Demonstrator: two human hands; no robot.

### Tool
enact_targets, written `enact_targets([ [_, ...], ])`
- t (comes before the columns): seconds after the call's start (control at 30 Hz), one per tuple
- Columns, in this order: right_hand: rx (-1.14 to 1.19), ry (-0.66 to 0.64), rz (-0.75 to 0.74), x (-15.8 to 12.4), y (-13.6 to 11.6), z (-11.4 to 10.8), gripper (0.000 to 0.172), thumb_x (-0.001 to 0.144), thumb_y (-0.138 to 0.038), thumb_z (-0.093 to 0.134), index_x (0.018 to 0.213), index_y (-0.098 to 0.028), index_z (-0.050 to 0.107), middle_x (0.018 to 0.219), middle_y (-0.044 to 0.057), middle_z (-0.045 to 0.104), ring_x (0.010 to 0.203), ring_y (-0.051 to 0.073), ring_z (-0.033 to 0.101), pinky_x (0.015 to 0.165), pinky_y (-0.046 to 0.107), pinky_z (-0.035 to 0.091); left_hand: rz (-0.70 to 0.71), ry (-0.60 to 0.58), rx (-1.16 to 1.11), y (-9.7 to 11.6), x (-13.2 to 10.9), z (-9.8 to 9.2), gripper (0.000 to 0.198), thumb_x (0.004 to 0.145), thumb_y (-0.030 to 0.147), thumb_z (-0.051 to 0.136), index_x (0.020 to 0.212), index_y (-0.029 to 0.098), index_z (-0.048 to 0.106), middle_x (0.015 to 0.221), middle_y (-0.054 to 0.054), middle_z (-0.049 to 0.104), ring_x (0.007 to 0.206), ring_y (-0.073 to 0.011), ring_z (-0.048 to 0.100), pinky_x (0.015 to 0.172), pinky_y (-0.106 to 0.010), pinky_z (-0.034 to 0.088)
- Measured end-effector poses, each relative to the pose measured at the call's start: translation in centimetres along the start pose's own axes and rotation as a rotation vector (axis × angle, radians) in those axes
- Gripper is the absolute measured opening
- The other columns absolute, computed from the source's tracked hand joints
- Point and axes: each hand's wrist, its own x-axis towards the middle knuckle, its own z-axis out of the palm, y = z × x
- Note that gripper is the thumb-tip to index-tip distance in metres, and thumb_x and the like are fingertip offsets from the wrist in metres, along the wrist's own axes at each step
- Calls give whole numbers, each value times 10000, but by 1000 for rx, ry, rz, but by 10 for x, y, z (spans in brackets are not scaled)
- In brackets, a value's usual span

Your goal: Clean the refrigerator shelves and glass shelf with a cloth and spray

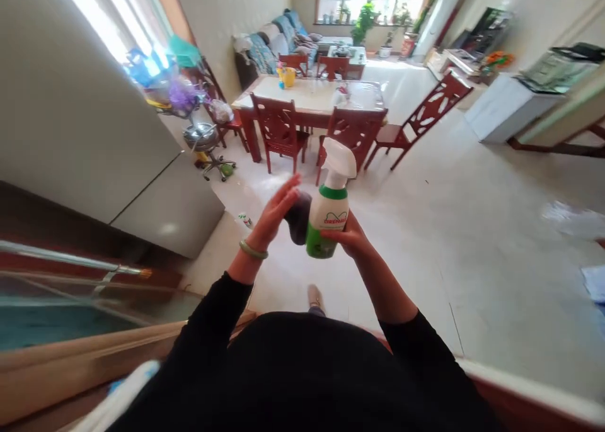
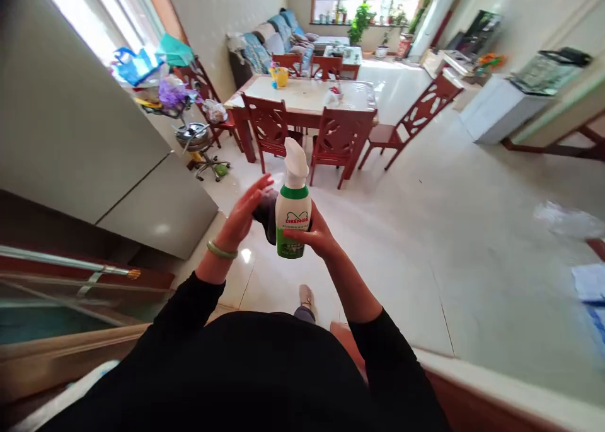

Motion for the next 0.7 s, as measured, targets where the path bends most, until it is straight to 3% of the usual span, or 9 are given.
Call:
enact_targets([
  [0.1, 57, -139, 56, 86, 16, 5, 768, 590, -497, 981, 1226, -254, 624, 1146, 68, 787, 1049, 340, 762, 916, 542, 642, -177, 43, -167, -26, 19, -15, 713, 763, 715, 836, 1300, 258, 725, 1353, -102, 741, 1322, -353, 650, 1144, -528, 507],
  [0.17, 103, -252, 124, 139, 32, 21, 734, 591, -473, 979, 1197, -251, 632, 1132, 63, 786, 1037, 329, 762, 925, 529, 639, -203, 196, -255, -36, 32, -33, 723, 736, 717, 863, 1268, 248, 723, 1306, -103, 760, 1316, -361, 653, 1151, -543, 507],
  [0.27, 178, -414, 232, 206, 60, 61, 688, 599, -472, 966, 1163, -252, 639, 1114, 57, 784, 1028, 316, 759, 943, 517, 630, -154, 443, -299, -41, 52, -80, 676, 757, 704, 858, 1234, 244, 720, 1235, -89, 775, 1285, -338, 666, 1140, -521, 511],
  [0.43, 190, -632, 338, 292, 113, 148, 681, 592, -460, 983, 1146, -264, 637, 1123, 49, 769, 1047, 300, 733, 956, 482, 611, -89, 855, -235, -39, 68, -191, 536, 663, 563, 961, 1005, 206, 753, 967, -33, 771, 970, -225, 718, 907, -351, 569],
  [0.57, 151, -766, 347, 351, 145, 219, 711, 600, -487, 986, 1174, -270, 626, 1096, 50, 759, 1023, 299, 723, 930, 487, 611, -61, 1172, -145, -32, 75, -287, 488, 547, 447, 1010, 848, 187, 727, 755, 3, 704, 701, -151, 655, 674, -281, 527],
  [0.7, 159, -844, 353, 406, 167, 281, 719, 623, -498, 978, 1211, -286, 622, 1056, 30, 754, 976, 279, 724, 896, 469, 617, 50, 1442, -105, -10, 76, -384, 424, 568, 443, 957, 699, 189, 644, 652, 39, 625, 602, -100, 584, 612, -242, 487],
])
